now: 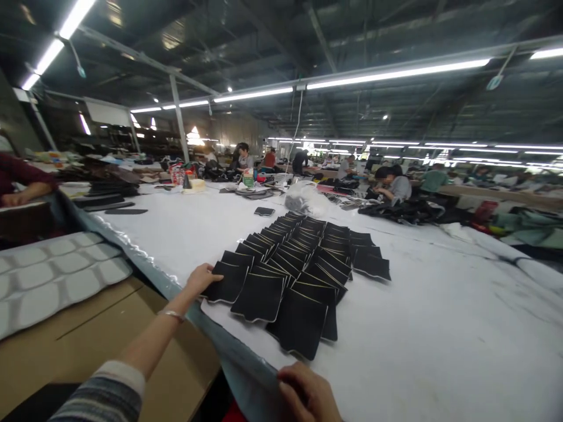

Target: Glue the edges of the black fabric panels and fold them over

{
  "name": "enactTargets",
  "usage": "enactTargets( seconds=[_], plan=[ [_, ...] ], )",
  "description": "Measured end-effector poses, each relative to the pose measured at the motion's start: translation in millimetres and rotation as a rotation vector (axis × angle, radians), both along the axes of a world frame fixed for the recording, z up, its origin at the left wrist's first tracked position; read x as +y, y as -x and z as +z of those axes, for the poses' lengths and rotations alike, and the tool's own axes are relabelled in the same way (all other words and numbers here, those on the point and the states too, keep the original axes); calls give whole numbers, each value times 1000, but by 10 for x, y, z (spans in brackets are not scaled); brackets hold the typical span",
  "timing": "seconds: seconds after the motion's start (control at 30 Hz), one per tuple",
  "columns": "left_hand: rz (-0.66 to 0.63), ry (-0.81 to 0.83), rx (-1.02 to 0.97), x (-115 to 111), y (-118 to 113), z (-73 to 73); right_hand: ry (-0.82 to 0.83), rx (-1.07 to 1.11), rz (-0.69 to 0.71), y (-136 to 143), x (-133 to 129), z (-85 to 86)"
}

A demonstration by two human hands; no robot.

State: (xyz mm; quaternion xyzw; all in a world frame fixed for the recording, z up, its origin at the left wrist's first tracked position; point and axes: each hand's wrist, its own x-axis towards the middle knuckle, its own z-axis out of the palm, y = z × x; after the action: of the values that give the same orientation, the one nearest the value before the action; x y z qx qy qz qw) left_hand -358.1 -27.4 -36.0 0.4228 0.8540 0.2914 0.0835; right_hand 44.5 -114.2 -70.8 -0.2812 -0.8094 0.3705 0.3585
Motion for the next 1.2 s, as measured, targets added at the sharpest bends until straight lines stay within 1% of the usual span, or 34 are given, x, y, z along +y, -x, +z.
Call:
enactTargets(
  seconds=[0.07, 0.13, 0.2, 0.27, 0.33, 0.37, 0.4, 0.47, 0.53, 0.6, 0.63, 0.67, 0.7, 0.77, 0.83, 0.87, 0.93, 1.0, 1.07, 1.13, 1.2],
  plan=[
    [29, -84, -79, -63, 18, -1, 19, 6, -6, -1, -7, 14],
    [50, -187, -169, -172, 51, 30, 44, 26, -18, -9, -8, 26],
    [70, -290, -249, -339, 76, 113, 94, 52, -24, -16, -1, 38],
    [91, -428, -356, -575, 30, 247, 185, 84, -21, -15, 9, 68],
    [95, -604, -539, -864, -164, 406, 289, 126, -18, 1, 15, 138],
    [87, -686, -661, -1018, -331, 479, 330, 150, -11, 15, 12, 193],
    [71, -713, -752, -1170, -542, 537, 355, 176, 4, 33, 4, 259],
    [-2, -630, -886, -1439, -1053, 590, 356, 217, 40, 67, -28, 412],
    [-100, -502, -1042, -1641, -1575, 553, 328, 216, 21, 75, -67, 554],
    [-147, -427, -1186, -1783, -1987, 445, 338, 143, -95, 32, -100, 637],
    [-165, -390, -1255, -1842, -2132, 376, 358, 106, -132, -13, -117, 648],
    [-182, -344, -1319, -1898, -2236, 301, 382, 67, -125, -72, -137, 639],
    [-205, -288, -1377, -1952, -2303, 227, 410, 30, -96, -143, -163, 615],
    [-279, -144, -1467, -2055, -2358, 98, 485, -40, 7, -298, -236, 542],
    [-379, 20, -1496, -2126, -2351, 24, 574, -105, 89, -438, -325, 469],
    [-419, 83, -1473, -2138, -2339, 14, 602, -132, 108, -490, -364, 441],
    [-487, 172, -1355, -2096, -2308, 40, 598, -179, 132, -550, -416, 412],
    [-559, 225, -1184, -1977, -2280, 103, 527, -219, 161, -556, -426, 416],
    [-673, 305, -1035, -1820, -2254, 174, 440, -261, 197, -528, -406, 440],
    [-791, 413, -942, -1677, -2227, 231, 355, -298, 228, -492, -382, 466],
    [-872, 501, -897, -1579, -2201, 264, 264, -332, 249, -462, -372, 479]
  ],
)
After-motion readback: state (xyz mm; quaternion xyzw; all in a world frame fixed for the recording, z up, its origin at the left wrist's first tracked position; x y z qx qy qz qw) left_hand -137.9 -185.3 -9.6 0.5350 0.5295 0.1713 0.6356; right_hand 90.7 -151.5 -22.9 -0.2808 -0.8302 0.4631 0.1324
